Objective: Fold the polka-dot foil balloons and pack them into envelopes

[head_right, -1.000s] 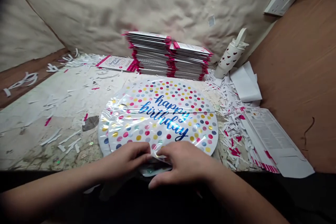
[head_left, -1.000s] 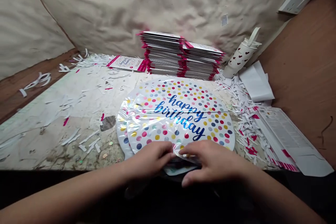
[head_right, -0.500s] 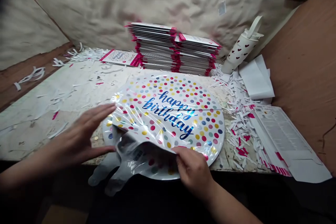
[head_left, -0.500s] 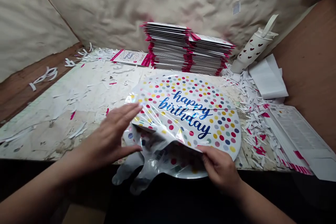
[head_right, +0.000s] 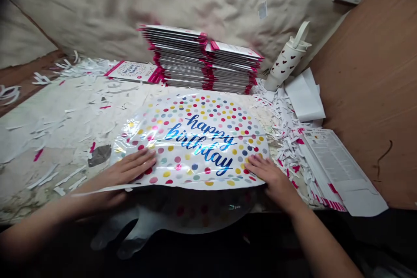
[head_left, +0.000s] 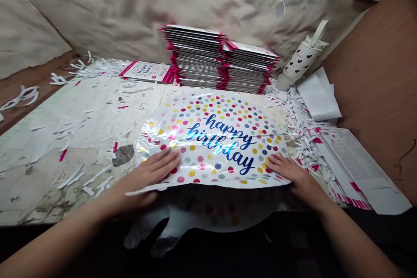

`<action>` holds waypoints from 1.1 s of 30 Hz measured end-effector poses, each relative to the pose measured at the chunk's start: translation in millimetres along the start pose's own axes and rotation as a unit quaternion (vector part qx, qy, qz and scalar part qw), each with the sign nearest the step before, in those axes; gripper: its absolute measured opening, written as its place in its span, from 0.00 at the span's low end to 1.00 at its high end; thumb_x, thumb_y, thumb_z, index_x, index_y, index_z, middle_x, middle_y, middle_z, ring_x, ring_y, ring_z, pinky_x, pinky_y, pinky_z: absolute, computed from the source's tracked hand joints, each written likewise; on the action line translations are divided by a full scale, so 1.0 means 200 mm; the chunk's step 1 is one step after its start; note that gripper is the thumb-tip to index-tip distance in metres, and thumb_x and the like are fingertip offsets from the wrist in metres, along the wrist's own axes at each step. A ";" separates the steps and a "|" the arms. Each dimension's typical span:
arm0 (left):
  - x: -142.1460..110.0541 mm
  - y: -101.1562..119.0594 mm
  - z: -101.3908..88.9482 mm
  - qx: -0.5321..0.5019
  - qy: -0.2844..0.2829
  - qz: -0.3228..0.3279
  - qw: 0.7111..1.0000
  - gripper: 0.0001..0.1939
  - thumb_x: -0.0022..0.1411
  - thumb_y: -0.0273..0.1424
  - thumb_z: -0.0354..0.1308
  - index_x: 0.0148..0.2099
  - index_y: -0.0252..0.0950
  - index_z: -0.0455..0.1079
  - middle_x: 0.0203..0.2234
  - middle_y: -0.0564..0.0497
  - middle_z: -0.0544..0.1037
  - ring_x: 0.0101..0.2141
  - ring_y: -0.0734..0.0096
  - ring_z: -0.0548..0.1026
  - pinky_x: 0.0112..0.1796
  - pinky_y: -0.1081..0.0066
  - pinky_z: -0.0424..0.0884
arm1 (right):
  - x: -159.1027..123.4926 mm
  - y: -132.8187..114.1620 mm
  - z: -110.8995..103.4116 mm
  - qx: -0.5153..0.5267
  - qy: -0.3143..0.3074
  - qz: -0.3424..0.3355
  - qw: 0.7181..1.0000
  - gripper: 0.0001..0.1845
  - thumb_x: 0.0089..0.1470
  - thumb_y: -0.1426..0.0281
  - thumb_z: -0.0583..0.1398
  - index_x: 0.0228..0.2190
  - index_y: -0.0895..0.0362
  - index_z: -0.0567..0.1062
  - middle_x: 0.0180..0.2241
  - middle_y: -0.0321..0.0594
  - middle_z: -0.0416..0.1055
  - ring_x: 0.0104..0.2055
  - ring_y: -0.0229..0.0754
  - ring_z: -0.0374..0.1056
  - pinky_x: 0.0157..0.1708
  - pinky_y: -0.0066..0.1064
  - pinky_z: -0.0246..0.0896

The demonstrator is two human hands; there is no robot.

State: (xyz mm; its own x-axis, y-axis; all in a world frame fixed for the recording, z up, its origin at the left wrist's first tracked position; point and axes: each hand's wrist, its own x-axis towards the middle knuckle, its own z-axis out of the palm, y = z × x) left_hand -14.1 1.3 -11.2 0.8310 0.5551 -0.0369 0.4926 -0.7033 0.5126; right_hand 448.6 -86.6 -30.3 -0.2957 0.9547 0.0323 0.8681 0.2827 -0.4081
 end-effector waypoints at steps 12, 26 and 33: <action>0.40 0.01 -0.15 0.163 0.204 -0.258 0.930 0.22 0.64 0.37 0.42 0.55 0.31 0.63 0.48 0.40 0.71 0.49 0.53 0.68 0.51 0.55 0.61 | 0.61 0.19 -0.18 0.237 0.054 0.339 0.909 0.20 0.41 0.54 0.62 0.27 0.58 0.73 0.22 0.40 0.71 0.24 0.43 0.67 0.24 0.34 0.64; 0.31 0.08 0.09 0.250 0.065 -0.235 0.937 0.33 0.60 0.50 0.44 0.63 0.43 0.51 0.61 0.36 0.53 0.58 0.34 0.51 0.52 0.46 0.54 | 0.56 -0.51 0.17 -0.098 -0.023 0.058 0.993 0.35 0.52 0.46 0.48 0.58 0.48 0.57 0.61 0.36 0.52 0.62 0.46 0.49 0.60 0.39 0.44; 0.55 0.25 0.11 0.233 0.071 -0.217 0.945 0.37 0.61 0.52 0.38 0.64 0.31 0.49 0.63 0.37 0.48 0.62 0.47 0.42 0.57 0.51 0.46 | 0.18 -0.22 0.02 -0.156 0.071 0.211 0.962 0.29 0.59 0.58 0.44 0.56 0.60 0.61 0.56 0.52 0.60 0.60 0.53 0.52 0.58 0.48 0.42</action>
State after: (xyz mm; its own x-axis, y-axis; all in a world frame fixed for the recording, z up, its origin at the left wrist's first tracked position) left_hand 107.4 17.3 -7.6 0.4985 0.8666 -0.0244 0.8666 -0.4974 0.0407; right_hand 397.7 -65.0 -15.0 0.1488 0.9872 0.0576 0.9828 -0.1412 -0.1187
